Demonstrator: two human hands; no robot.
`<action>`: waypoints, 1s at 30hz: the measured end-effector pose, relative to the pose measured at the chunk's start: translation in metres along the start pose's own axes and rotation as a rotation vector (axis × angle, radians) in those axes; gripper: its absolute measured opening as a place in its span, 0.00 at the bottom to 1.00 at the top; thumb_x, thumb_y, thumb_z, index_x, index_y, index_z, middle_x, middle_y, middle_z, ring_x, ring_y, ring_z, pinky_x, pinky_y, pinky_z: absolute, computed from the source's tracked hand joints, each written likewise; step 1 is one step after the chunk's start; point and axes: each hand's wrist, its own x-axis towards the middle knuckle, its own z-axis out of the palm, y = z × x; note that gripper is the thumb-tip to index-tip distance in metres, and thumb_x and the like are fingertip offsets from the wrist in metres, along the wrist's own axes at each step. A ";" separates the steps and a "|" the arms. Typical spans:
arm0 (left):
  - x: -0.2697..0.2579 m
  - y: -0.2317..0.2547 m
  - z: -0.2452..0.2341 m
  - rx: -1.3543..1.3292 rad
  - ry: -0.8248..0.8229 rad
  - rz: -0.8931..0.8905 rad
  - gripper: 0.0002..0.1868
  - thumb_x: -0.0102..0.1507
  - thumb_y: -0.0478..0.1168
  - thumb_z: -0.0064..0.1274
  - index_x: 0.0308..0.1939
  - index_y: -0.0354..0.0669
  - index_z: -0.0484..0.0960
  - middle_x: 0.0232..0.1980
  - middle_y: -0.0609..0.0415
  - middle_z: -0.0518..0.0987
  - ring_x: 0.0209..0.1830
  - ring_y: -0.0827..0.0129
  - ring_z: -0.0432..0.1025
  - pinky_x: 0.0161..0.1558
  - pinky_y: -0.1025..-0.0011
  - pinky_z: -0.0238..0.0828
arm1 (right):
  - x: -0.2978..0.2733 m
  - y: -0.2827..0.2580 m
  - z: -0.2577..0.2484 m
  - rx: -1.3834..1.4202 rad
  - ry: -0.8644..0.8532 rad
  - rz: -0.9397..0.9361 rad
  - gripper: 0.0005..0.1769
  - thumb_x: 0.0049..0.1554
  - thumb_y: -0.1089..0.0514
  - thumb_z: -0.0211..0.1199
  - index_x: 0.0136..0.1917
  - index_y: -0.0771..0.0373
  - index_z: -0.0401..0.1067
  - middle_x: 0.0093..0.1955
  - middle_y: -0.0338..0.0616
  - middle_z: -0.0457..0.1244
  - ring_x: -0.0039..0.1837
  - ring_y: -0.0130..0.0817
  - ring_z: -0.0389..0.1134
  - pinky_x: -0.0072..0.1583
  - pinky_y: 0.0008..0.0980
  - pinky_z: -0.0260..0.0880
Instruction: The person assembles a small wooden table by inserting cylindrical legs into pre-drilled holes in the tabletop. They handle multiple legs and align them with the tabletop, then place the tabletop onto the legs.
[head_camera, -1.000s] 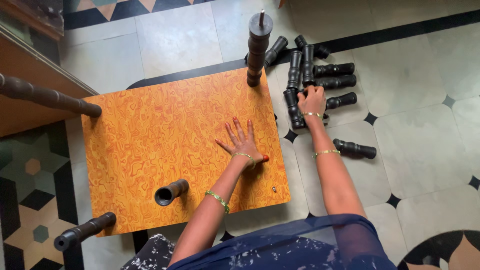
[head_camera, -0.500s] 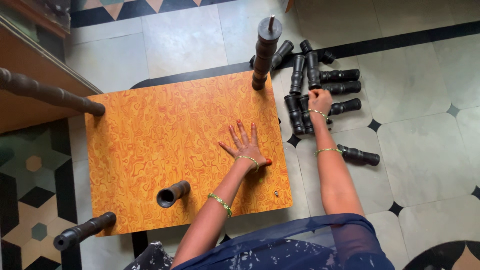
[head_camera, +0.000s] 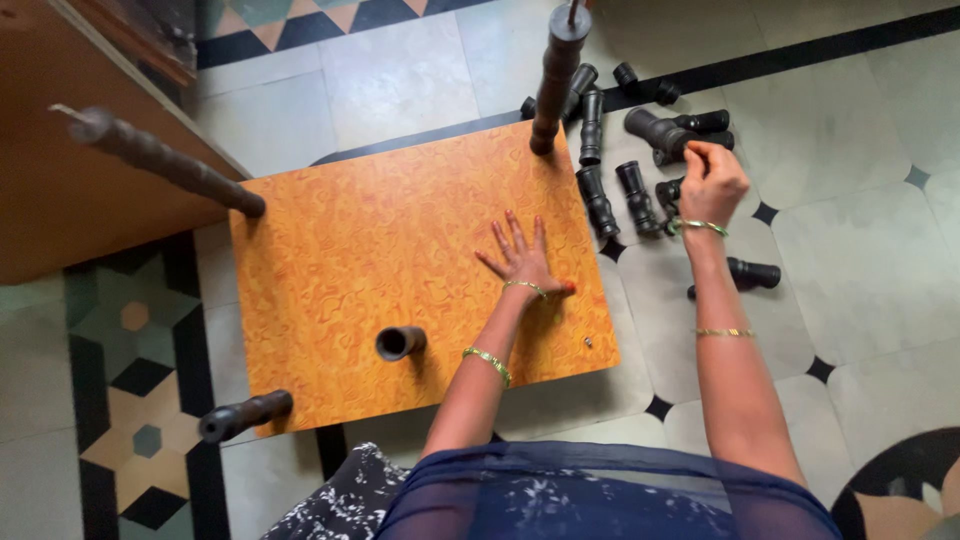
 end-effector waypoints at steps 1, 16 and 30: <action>0.002 -0.005 0.005 -0.023 0.026 0.030 0.82 0.38 0.74 0.69 0.83 0.61 0.29 0.82 0.38 0.14 0.79 0.37 0.06 0.62 0.16 0.12 | -0.001 -0.016 -0.012 0.020 -0.002 0.032 0.03 0.59 0.68 0.70 0.48 0.68 0.78 0.44 0.52 0.70 0.45 0.48 0.72 0.49 0.41 0.71; -0.138 -0.033 0.007 -0.851 0.791 0.368 0.51 0.53 0.47 0.72 0.72 0.35 0.60 0.66 0.36 0.72 0.66 0.44 0.69 0.63 0.58 0.67 | -0.033 -0.216 -0.118 0.368 -0.277 0.018 0.04 0.60 0.72 0.65 0.48 0.69 0.77 0.44 0.47 0.71 0.45 0.31 0.73 0.49 0.28 0.73; -0.269 -0.096 -0.073 -0.949 1.015 0.295 0.26 0.55 0.47 0.69 0.53 0.44 0.77 0.48 0.45 0.83 0.47 0.49 0.78 0.47 0.56 0.74 | -0.040 -0.374 -0.159 0.689 -0.562 -0.031 0.14 0.69 0.64 0.61 0.67 0.66 0.72 0.56 0.44 0.71 0.57 0.28 0.74 0.59 0.28 0.77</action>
